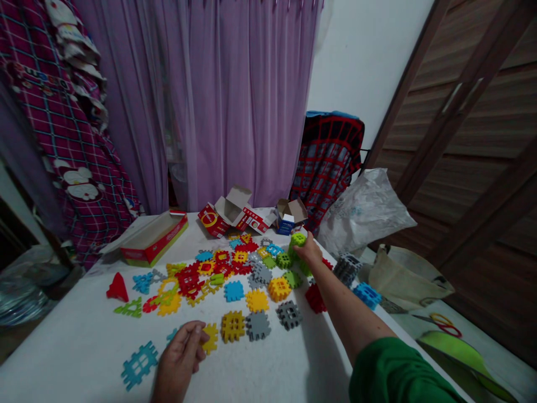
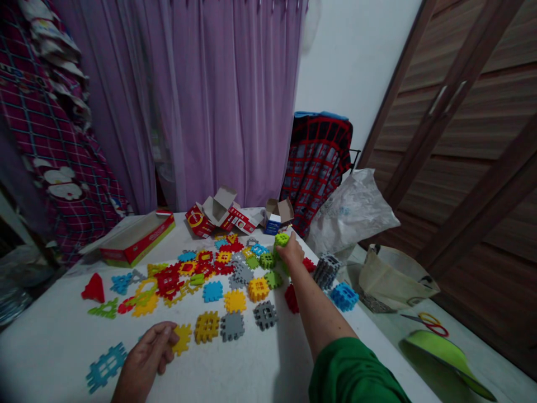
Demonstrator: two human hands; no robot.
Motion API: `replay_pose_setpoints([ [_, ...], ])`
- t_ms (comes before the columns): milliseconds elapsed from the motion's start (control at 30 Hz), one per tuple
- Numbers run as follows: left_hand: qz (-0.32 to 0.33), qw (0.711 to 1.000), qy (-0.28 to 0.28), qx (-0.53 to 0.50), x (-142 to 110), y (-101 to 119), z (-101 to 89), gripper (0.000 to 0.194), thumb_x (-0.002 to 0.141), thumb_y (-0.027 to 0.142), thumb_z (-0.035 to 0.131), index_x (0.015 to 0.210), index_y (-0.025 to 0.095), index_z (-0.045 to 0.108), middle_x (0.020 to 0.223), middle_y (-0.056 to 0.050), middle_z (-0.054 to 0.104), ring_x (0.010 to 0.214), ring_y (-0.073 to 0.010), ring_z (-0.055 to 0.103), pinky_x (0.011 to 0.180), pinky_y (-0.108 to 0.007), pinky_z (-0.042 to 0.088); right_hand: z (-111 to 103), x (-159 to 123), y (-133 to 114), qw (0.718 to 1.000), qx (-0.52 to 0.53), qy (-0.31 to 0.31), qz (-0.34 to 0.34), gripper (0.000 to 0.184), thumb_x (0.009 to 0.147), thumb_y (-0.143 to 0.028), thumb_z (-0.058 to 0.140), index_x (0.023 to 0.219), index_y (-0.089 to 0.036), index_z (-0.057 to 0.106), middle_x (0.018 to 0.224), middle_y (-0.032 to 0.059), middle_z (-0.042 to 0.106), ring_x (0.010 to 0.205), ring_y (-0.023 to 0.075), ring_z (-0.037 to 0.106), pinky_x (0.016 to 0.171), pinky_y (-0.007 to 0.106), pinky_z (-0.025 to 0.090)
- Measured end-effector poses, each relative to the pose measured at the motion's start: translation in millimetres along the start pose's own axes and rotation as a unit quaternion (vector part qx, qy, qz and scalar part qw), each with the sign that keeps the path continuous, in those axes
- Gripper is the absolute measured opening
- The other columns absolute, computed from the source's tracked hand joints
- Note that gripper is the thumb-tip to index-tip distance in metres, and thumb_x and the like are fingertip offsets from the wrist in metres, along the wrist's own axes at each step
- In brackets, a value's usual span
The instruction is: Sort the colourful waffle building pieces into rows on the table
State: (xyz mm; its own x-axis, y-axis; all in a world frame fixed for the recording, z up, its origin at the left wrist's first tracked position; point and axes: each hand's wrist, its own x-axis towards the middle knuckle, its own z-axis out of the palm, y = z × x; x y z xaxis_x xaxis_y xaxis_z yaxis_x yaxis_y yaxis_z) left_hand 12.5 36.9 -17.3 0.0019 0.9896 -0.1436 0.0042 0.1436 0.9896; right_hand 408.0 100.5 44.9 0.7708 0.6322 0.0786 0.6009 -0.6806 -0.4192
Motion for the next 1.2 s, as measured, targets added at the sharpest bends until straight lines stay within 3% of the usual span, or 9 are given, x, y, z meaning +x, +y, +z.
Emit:
replay_pose_setpoints([
  [200, 0.006, 1.0, 0.002, 0.005, 1, -3, -0.5, 0.077, 0.044, 0.085, 0.068, 0.08, 0.017, 0.066, 0.06, -0.001, 0.062, 0.043, -0.0127, 0.05, 0.034, -0.022, 0.035, 1, 0, 0, 1.0, -0.001, 0.003, -0.003, 0.087, 0.08, -0.042, 0.067, 0.152, -0.023, 0.023, 0.131, 0.0132, 0.062, 0.123, 0.0291, 0.058, 0.093, 0.036, 0.047],
  [500, 0.026, 1.0, -0.009, 0.002, 9, -25, -4.9, 0.069, 0.057, 0.08, 0.067, 0.087, 0.017, 0.067, 0.065, -0.002, 0.063, 0.045, -0.012, 0.051, 0.035, -0.021, 0.035, -7, 0, -5, 0.999, -0.003, 0.024, -0.021, 0.086, 0.081, -0.057, 0.062, 0.151, -0.02, 0.029, 0.141, 0.0148, 0.053, 0.128, 0.0301, 0.053, 0.097, 0.038, 0.045],
  [867, 0.019, 1.0, -0.007, 0.009, 1, -3, -0.6, 0.074, 0.047, 0.084, 0.067, 0.08, 0.017, 0.067, 0.061, -0.002, 0.063, 0.043, -0.013, 0.051, 0.034, -0.022, 0.036, -8, -2, -13, 1.0, -0.019, 0.025, 0.001, 0.072, 0.084, -0.053, 0.059, 0.146, -0.025, 0.038, 0.124, 0.0131, 0.066, 0.117, 0.0316, 0.061, 0.092, 0.043, 0.046],
  [1200, 0.004, 1.0, -0.011, 0.009, 1, -5, -0.8, 0.076, 0.047, 0.084, 0.067, 0.082, 0.017, 0.065, 0.062, -0.002, 0.063, 0.044, -0.013, 0.052, 0.035, -0.022, 0.036, -11, -7, -19, 0.999, -0.018, 0.027, 0.029, 0.062, 0.085, -0.055, 0.057, 0.136, -0.019, 0.049, 0.119, 0.0163, 0.067, 0.115, 0.033, 0.062, 0.093, 0.045, 0.046],
])
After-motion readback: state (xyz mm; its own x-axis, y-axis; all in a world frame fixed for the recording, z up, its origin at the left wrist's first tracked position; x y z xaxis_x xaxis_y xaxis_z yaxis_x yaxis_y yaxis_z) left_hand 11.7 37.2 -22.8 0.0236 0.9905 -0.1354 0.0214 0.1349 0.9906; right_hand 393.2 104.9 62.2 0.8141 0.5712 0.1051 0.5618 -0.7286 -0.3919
